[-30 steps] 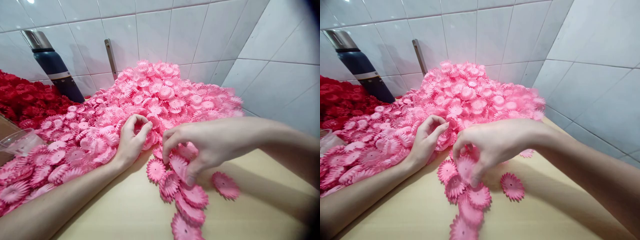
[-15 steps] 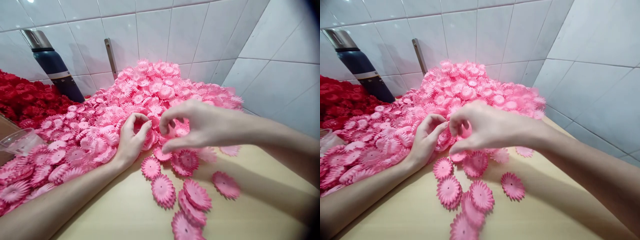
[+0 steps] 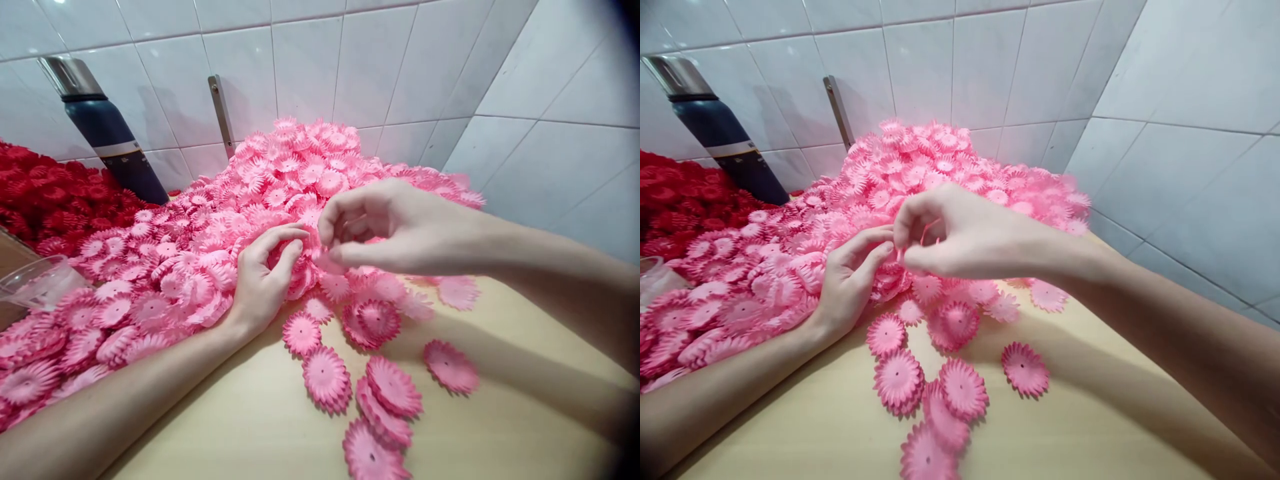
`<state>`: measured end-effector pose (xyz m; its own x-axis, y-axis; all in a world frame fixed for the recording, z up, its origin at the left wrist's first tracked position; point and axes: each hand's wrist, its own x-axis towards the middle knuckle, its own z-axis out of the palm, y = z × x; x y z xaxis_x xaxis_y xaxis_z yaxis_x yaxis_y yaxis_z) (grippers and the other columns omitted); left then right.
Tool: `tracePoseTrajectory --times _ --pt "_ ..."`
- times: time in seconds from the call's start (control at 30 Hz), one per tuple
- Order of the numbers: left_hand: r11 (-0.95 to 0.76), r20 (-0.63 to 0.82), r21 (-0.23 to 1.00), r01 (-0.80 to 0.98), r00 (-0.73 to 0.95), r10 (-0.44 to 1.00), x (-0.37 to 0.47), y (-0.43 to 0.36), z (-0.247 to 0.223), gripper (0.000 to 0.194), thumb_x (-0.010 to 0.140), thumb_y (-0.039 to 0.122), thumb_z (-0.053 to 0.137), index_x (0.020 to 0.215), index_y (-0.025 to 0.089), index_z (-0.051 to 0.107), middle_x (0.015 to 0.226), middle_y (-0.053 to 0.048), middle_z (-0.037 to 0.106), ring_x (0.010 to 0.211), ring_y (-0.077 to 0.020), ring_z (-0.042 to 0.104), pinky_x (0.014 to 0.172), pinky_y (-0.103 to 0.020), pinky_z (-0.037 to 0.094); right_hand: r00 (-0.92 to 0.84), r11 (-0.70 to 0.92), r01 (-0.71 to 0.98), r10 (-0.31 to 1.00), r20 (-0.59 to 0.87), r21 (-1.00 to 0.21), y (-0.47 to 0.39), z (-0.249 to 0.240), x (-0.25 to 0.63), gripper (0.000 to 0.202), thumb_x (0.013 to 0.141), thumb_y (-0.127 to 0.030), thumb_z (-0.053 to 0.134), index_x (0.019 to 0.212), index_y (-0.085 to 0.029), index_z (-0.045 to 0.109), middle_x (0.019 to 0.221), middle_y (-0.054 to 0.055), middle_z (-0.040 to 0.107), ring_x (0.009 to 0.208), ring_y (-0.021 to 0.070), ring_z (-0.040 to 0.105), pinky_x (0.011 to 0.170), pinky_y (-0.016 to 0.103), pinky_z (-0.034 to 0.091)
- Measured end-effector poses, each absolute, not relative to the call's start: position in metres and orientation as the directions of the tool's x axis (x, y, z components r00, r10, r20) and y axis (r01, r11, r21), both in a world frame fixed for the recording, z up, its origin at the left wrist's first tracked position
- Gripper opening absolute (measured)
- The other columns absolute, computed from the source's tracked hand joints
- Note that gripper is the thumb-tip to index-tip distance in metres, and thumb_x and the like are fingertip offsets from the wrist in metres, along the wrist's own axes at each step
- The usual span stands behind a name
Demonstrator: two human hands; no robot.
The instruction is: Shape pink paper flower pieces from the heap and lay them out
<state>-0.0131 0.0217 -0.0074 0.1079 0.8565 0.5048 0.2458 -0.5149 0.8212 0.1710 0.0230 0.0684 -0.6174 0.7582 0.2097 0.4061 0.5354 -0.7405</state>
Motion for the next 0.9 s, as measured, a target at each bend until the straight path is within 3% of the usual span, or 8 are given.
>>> tracePoseTrajectory --times 0.1,0.2,0.4,0.5,0.6,0.7,0.8,0.9 --pt "-0.574 0.552 0.779 0.25 0.161 0.818 -0.013 0.017 -0.007 0.032 0.084 0.019 0.063 0.115 0.022 0.066 0.124 -0.005 0.067 0.117 -0.0208 0.061 0.105 -0.035 0.045 -0.441 0.448 0.363 0.855 0.273 -0.817 0.028 0.068 0.173 0.009 0.074 -0.013 0.068 0.074 -0.019 0.062 0.071 0.002 0.065 0.065 0.0154 0.061 0.056 0.028 0.048" --pt "-0.659 0.617 0.71 0.249 0.231 0.752 -0.013 0.014 -0.007 0.047 0.078 0.021 0.071 0.124 0.025 0.061 0.127 -0.004 0.065 0.117 -0.0217 0.061 0.106 -0.037 0.046 -0.417 0.379 0.302 0.878 0.236 -0.875 0.029 0.067 0.171 0.015 0.07 -0.019 0.076 0.071 -0.02 0.062 0.069 0.002 0.066 0.066 0.0173 0.062 0.06 0.032 0.05" --pt "-0.648 0.614 0.722 0.243 0.207 0.762 -0.015 0.014 -0.009 0.038 0.079 0.022 0.071 0.117 0.023 0.065 0.113 -0.005 0.071 0.102 -0.0204 0.067 0.097 -0.036 0.052 -0.51 0.351 0.262 0.841 0.18 -0.899 0.031 0.066 0.174 0.02 0.072 -0.035 0.077 0.074 -0.02 0.064 0.076 0.002 0.068 0.072 0.0168 0.063 0.065 0.031 0.05" --pt "-0.599 0.581 0.785 0.158 0.145 0.801 -0.013 0.018 -0.012 0.04 0.08 0.021 0.07 0.118 0.022 0.062 0.111 -0.006 0.07 0.1 -0.0192 0.067 0.095 -0.035 0.054 -0.623 0.39 0.451 0.781 0.029 -0.803 0.035 0.068 0.184 0.022 0.077 -0.042 0.072 0.08 -0.02 0.067 0.075 0.002 0.067 0.067 0.0148 0.06 0.056 0.026 0.044" --pt "-0.568 0.563 0.818 0.091 0.081 0.823 -0.012 0.023 -0.015 0.038 0.077 0.023 0.074 0.114 0.019 0.063 0.104 -0.005 0.069 0.096 -0.0173 0.067 0.091 -0.031 0.055 -0.701 0.424 0.667 0.637 -0.322 -0.612 0.036 0.072 0.189 0.025 0.073 -0.039 0.075 0.09 -0.022 0.071 0.081 0.001 0.07 0.069 0.0162 0.063 0.053 0.024 0.043" --pt "-0.544 0.542 0.838 0.045 0.053 0.839 -0.011 0.026 -0.015 0.037 0.076 0.023 0.074 0.111 0.016 0.063 0.101 -0.005 0.069 0.095 -0.016 0.066 0.089 -0.029 0.055 -0.702 0.418 0.709 0.5 -0.508 -0.568 0.03 0.076 0.186 0.029 0.072 -0.032 0.075 0.099 -0.022 0.071 0.086 0.0 0.073 0.073 0.0164 0.066 0.055 0.022 0.046" --pt "-0.543 0.542 0.839 0.031 0.036 0.84 -0.01 0.027 -0.014 0.035 0.076 0.022 0.074 0.109 0.016 0.063 0.101 -0.005 0.069 0.095 -0.015 0.066 0.089 -0.027 0.054 -0.745 0.391 0.666 0.389 -0.542 -0.635 0.022 0.077 0.18 0.024 0.074 -0.03 0.072 0.097 -0.02 0.072 0.081 -0.001 0.074 0.074 0.0162 0.068 0.057 0.021 0.047" --pt "-0.545 0.544 0.838 0.023 0.048 0.838 -0.009 0.027 -0.014 0.034 0.077 0.022 0.074 0.109 0.016 0.063 0.102 -0.005 0.068 0.095 -0.0148 0.066 0.089 -0.027 0.054 -0.773 0.448 0.625 0.471 -0.425 -0.64 0.016 0.075 0.176 0.022 0.076 -0.032 0.07 0.095 -0.021 0.072 0.082 0.0 0.074 0.072 0.0163 0.068 0.056 0.021 0.047"
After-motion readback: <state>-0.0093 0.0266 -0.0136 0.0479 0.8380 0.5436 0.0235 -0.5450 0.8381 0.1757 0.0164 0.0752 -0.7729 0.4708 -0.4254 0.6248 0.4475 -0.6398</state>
